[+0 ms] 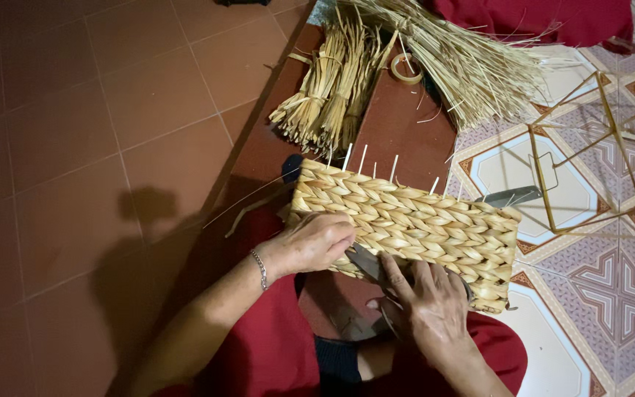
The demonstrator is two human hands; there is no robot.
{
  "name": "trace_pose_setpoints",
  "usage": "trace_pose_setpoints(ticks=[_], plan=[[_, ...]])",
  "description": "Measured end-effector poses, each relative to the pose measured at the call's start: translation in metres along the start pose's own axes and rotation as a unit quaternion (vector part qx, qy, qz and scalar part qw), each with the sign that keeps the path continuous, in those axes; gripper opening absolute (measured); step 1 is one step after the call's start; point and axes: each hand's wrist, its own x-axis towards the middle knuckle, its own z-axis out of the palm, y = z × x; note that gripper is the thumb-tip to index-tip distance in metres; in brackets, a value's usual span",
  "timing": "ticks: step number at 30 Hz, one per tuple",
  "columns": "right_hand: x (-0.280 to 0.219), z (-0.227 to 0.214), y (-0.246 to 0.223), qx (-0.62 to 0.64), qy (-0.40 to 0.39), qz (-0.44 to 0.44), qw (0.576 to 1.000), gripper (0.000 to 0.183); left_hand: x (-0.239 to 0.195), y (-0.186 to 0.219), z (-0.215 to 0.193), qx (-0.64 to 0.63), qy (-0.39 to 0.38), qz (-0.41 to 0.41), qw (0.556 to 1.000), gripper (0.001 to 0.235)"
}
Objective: The person trims the protruding ends of a woven basket using scissors. They hold the basket with one hand and cut the excess material along the edges with the other hand.
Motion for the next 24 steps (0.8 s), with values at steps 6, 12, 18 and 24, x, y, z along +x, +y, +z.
trace_pose_setpoints(ticks=[6, 12, 18, 24], plan=[[0.007, 0.014, 0.009, 0.005, -0.029, -0.054, 0.998, 0.072, 0.003, -0.002, 0.0, 0.038, -0.034, 0.003, 0.999, 0.01], [0.008, 0.016, 0.021, -0.039, -0.047, -0.11, 0.992, 0.074, 0.009, -0.011, 0.006, 0.061, -0.047, 0.018, 0.997, 0.014], [-0.019, 0.009, 0.007, 0.086, 0.008, -0.079, 0.993, 0.079, 0.007, 0.004, -0.011, -0.06, 0.0, -0.019, 0.998, 0.013], [-0.067, -0.002, 0.009, 0.11, -0.013, -0.002, 0.994, 0.075, -0.017, 0.047, -0.004, -0.166, -0.19, -0.155, 0.955, 0.008]])
